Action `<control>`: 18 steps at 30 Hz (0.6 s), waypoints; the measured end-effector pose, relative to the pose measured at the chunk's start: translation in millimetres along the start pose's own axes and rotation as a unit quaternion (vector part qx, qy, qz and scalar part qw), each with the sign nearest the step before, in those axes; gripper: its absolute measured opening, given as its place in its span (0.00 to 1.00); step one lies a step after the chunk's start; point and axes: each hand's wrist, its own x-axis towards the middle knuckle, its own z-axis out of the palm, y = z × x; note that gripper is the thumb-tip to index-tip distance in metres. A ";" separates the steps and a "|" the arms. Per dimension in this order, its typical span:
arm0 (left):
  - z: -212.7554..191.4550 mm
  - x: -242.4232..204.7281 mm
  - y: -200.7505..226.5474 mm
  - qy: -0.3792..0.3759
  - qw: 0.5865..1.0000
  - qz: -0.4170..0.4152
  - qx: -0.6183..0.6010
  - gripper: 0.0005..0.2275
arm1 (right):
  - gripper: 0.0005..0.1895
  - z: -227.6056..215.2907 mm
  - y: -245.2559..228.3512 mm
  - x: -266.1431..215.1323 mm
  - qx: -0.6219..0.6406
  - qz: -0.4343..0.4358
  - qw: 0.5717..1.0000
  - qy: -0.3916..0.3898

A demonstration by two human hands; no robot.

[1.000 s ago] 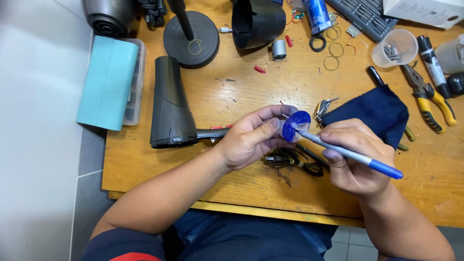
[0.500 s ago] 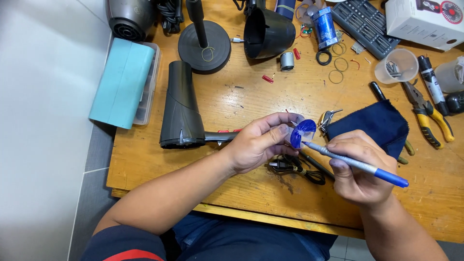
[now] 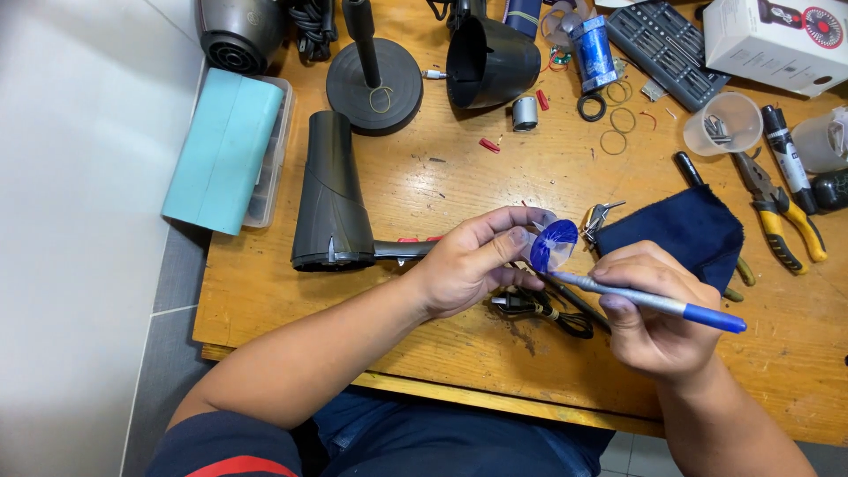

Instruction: Marking the blades of a small blue plastic fan component with a blue marker on a workbench.

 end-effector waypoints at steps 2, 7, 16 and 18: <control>1.6 -1.4 3.5 -0.002 1.000 -0.003 -0.005 0.19 | 0.12 2.4 1.7 2.0 -0.009 -0.006 1.000 0.004; 1.1 -1.5 4.9 -0.007 1.000 -0.011 -0.021 0.18 | 0.14 0.2 -3.5 11.4 0.004 0.013 1.000 -0.023; 0.9 -4.0 3.5 -0.009 0.999 -0.005 -0.030 0.19 | 0.15 -2.4 -4.1 12.7 0.021 -0.025 0.999 -0.041; 0.9 -3.9 4.7 -0.022 0.999 -0.004 -0.026 0.18 | 0.14 -3.0 -0.8 9.6 0.008 -0.047 0.999 -0.027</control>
